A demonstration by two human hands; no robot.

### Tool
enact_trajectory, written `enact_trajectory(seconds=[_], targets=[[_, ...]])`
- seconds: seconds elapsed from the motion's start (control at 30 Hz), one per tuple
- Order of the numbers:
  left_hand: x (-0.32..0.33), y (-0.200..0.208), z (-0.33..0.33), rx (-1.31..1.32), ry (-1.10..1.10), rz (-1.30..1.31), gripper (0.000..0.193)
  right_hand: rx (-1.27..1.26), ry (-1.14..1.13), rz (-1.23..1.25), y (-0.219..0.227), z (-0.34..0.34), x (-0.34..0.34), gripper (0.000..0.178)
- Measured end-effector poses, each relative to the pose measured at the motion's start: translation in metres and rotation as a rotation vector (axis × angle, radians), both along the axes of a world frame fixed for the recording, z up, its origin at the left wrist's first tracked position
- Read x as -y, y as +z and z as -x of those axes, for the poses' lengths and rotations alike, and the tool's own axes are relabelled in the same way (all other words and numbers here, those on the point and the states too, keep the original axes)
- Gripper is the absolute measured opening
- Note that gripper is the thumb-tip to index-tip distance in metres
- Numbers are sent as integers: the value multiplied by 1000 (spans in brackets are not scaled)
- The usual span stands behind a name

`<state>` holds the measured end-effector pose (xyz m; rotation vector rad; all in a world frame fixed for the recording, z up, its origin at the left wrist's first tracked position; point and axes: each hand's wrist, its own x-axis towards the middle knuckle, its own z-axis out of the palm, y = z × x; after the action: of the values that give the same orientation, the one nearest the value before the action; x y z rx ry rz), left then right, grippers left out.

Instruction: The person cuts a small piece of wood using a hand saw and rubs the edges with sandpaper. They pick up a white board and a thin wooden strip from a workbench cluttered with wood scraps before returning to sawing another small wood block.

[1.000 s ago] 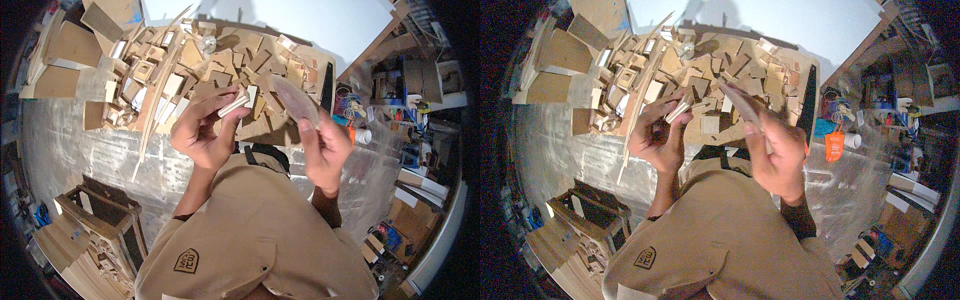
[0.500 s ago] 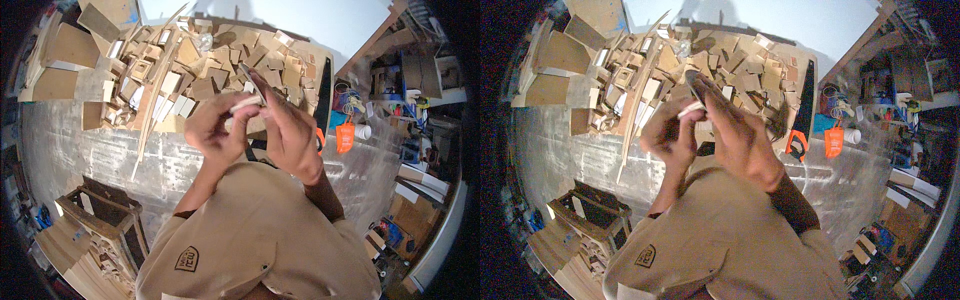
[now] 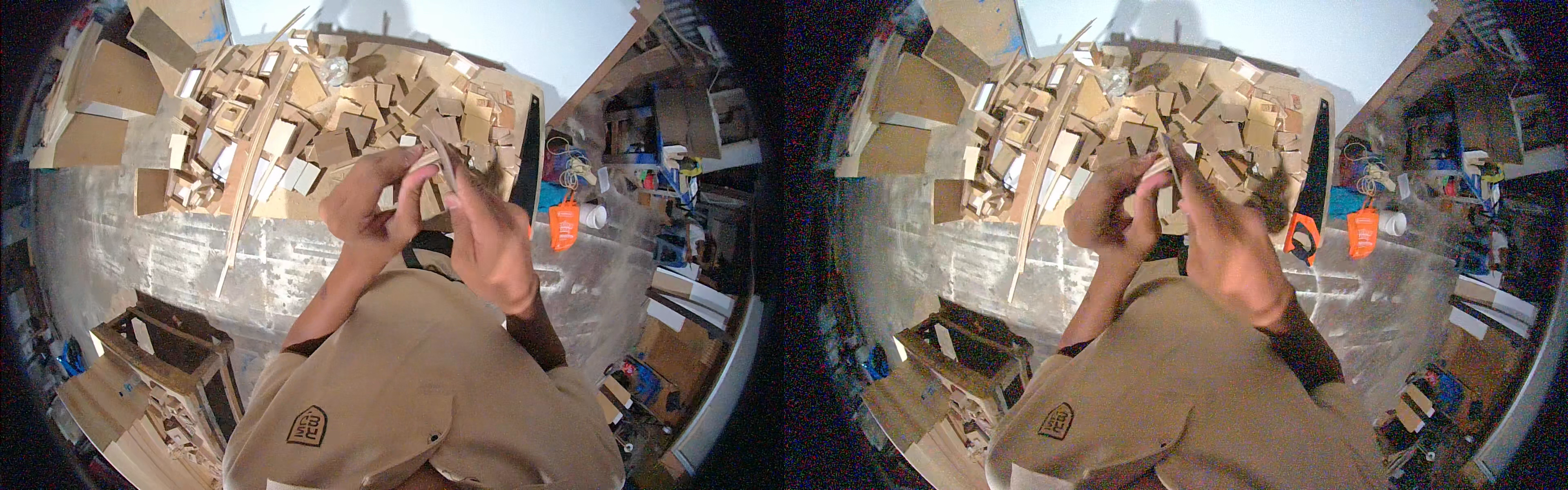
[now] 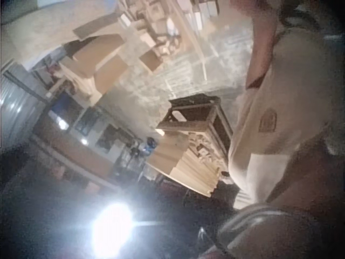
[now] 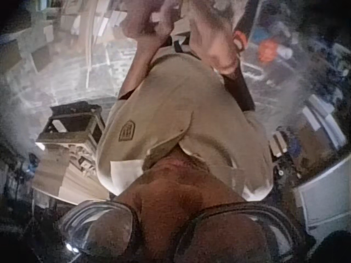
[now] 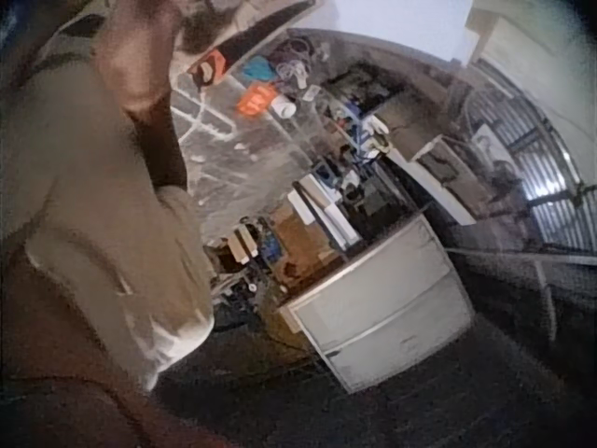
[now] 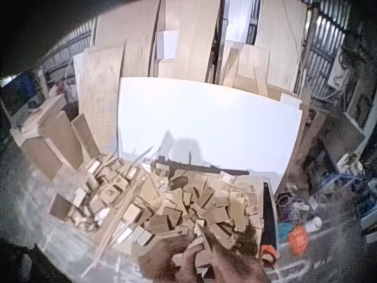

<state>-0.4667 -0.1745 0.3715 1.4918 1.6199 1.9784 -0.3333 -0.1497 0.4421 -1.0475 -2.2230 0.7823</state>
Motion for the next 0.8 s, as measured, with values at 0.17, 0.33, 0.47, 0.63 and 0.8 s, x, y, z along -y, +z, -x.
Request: enact_trajectory(seconds=[0.17,0.33,0.47,0.63,0.8], targets=[[-5,-3,4,9,71,-35,13,-1,44,-119,-4,-2,7,40],[3,1,4,146,30,32,14,-28,101,72,-4,-1,-5,50],[10,5,8,330,-103,78,14,14,134,-74,-22,-2,-8,73],[26,29,9,833,-375,264,22,61,46,27,-26,-12,-11,64],[23,30,12,1141,-365,411,23,-91,11,-2,-21,-12,1,52]])
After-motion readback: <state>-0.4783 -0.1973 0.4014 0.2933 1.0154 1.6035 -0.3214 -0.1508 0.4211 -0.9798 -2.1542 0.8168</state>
